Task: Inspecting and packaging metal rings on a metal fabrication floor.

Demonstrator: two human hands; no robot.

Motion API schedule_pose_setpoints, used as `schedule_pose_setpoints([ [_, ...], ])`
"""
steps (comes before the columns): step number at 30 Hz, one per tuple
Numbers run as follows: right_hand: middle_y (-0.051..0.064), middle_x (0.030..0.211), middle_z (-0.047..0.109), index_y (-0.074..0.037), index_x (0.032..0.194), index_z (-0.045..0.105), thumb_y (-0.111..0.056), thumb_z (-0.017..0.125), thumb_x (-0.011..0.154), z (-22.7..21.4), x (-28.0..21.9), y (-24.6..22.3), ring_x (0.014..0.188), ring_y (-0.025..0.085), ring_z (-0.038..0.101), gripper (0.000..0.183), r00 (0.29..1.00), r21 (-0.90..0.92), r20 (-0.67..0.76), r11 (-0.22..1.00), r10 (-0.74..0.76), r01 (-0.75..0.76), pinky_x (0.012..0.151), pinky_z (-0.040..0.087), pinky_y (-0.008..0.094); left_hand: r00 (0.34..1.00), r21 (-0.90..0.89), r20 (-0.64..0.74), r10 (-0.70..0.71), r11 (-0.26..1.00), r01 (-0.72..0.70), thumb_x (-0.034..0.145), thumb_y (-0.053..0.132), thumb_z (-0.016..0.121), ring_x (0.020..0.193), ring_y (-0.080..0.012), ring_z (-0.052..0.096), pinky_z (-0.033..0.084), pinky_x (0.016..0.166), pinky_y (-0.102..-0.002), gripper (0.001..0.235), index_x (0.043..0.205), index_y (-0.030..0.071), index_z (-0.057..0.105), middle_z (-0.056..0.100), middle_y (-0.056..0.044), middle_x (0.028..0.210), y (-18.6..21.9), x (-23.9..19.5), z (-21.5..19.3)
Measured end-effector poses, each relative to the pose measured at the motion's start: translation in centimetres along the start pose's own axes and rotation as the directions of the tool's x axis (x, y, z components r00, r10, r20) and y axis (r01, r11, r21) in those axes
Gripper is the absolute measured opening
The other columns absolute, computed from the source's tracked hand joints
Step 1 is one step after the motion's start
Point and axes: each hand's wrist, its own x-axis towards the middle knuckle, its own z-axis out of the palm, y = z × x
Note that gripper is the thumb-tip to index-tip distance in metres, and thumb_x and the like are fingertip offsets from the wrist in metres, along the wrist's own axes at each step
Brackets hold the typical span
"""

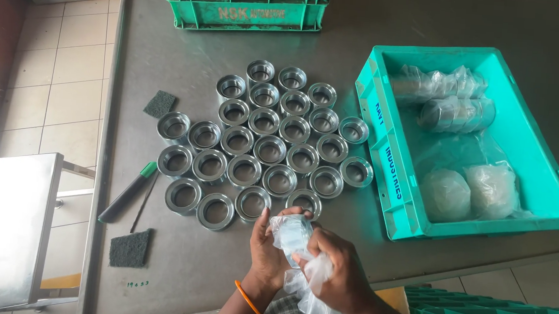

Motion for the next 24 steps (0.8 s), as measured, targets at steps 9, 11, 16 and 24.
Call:
schedule_pose_setpoints([
  [9, 0.008, 0.075, 0.048, -0.004, 0.079, 0.044, 0.008, 0.066, 0.067, -2.4, 1.1, 0.2, 0.066, 0.02, 0.052, 0.028, 0.998, 0.098, -0.01, 0.994, -0.054, 0.055, 0.059, 0.044, 0.034, 0.992, -0.11, -0.071, -0.101, 0.99, 0.093, 0.091, 0.062, 0.055, 0.101, -0.0282, 0.07, 0.055, 0.093, -0.046, 0.063, 0.115, 0.006, 0.068, 0.072, -0.011, 0.106, 0.3, 0.4, -0.8],
  [11, 0.008, 0.077, 0.047, -0.004, 0.08, 0.044, 0.01, 0.066, 0.07, -3.2, 1.8, 0.7, 0.069, 0.02, 0.049, 0.028, 0.999, 0.162, 0.015, 0.986, -0.035, 0.032, 0.061, 0.042, 0.035, 0.982, -0.113, -0.148, -0.118, 0.988, 0.101, 0.087, 0.063, 0.056, 0.101, -0.0278, 0.07, 0.055, 0.092, -0.047, 0.062, 0.111, 0.007, 0.069, 0.073, -0.01, 0.106, 0.4, 0.5, -0.4],
  [16, 0.014, 0.109, 0.054, -0.009, 0.1, 0.051, 0.009, 0.063, 0.074, -5.7, 4.3, 1.1, 0.12, 0.03, 0.052, 0.034, 0.979, 0.436, 0.006, 0.881, -0.205, 0.183, 0.104, 0.042, 0.048, 0.993, -0.183, -0.101, -0.06, 0.982, 0.041, 0.092, 0.063, 0.059, 0.099, -0.0297, 0.071, 0.058, 0.082, -0.048, 0.053, 0.098, 0.01, 0.063, 0.071, -0.01, 0.108, 0.1, 0.7, -2.6],
  [24, 0.009, 0.111, 0.061, -0.014, 0.111, 0.061, -0.009, 0.073, 0.081, -21.5, 7.0, 19.2, 0.117, 0.04, 0.067, 0.032, 0.976, 0.667, 0.04, 0.722, 0.213, -0.185, 0.096, 0.053, 0.059, 0.94, 0.074, -0.341, 0.018, 0.997, 0.008, 0.092, 0.058, 0.055, 0.103, -0.0337, 0.075, 0.065, 0.08, -0.044, 0.064, 0.119, 0.0, 0.06, 0.071, -0.019, 0.109, 3.5, -1.9, 2.5],
])
